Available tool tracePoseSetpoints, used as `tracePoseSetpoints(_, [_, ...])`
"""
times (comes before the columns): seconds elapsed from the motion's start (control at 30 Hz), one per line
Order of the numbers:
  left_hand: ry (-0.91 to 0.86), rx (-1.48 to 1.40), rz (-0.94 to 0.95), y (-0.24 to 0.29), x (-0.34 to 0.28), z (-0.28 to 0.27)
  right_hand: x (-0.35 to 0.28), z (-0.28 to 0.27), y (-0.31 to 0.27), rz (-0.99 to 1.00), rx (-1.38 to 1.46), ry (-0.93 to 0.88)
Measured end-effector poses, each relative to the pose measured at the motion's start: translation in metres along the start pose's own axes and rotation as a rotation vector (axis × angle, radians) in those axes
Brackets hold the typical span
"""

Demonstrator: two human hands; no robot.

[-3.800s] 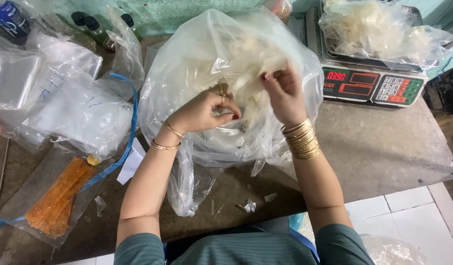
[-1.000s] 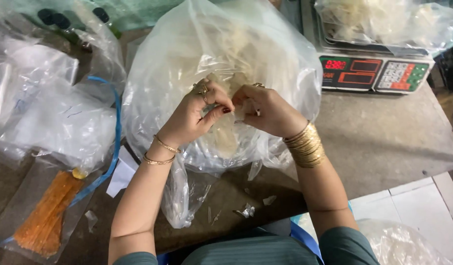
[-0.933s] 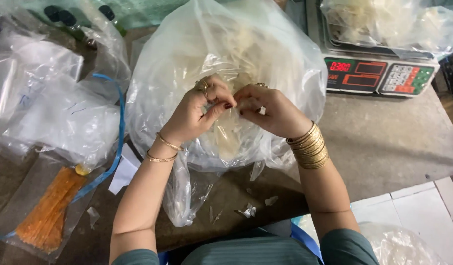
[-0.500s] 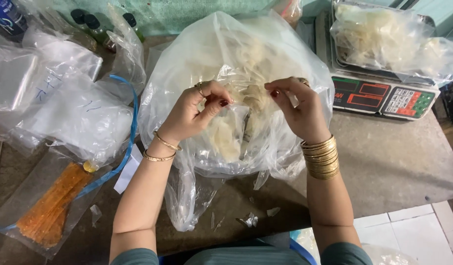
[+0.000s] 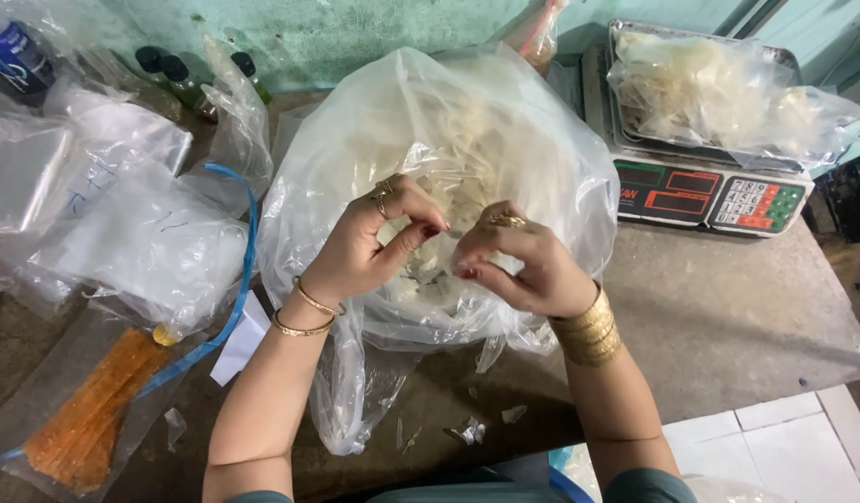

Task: The person is weighing and bagging dried food items using a digital scale.

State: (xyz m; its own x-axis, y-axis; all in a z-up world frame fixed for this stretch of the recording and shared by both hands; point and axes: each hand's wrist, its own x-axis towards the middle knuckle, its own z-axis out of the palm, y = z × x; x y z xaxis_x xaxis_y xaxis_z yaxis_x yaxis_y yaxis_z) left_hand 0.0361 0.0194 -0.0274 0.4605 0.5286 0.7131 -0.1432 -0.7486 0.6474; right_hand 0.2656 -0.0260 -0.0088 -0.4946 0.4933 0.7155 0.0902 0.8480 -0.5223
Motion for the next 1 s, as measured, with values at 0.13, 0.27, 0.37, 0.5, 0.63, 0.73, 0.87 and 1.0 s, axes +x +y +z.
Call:
tracePoseSetpoints(0.13, [-0.069,0.010,0.001,0.006,0.004,0.002,0.000,-0.009,-0.001,0.083,-0.180,-0.127])
tracePoseSetpoints(0.27, [-0.076,0.088,-0.016,0.011,0.009,-0.001,0.000,-0.021,-0.018,0.092,-0.327,-0.084])
tracePoseSetpoints(0.37, [-0.051,0.164,-0.109,0.015,0.006,-0.015,-0.010,-0.058,-0.033,0.188,-0.323,-0.005])
tracePoseSetpoints(0.5, [-0.043,0.193,-0.134,0.029,0.007,-0.033,-0.027,-0.148,-0.012,0.305,-0.310,0.094])
tracePoseSetpoints(0.63, [-0.086,0.287,-0.247,0.039,0.005,-0.042,-0.016,-0.225,-0.014,0.652,-0.618,0.174])
tracePoseSetpoints(0.73, [-0.082,0.281,-0.261,0.031,0.004,-0.036,-0.016,-0.241,-0.021,0.734,-0.674,0.280])
tracePoseSetpoints(0.87, [-0.212,0.283,-0.179,0.012,0.010,-0.005,0.006,-0.198,-0.049,0.427,-0.595,0.019])
tracePoseSetpoints(1.0, [-0.262,0.137,-0.223,0.010,0.007,0.012,0.049,-0.119,-0.041,0.018,-0.390,-0.196])
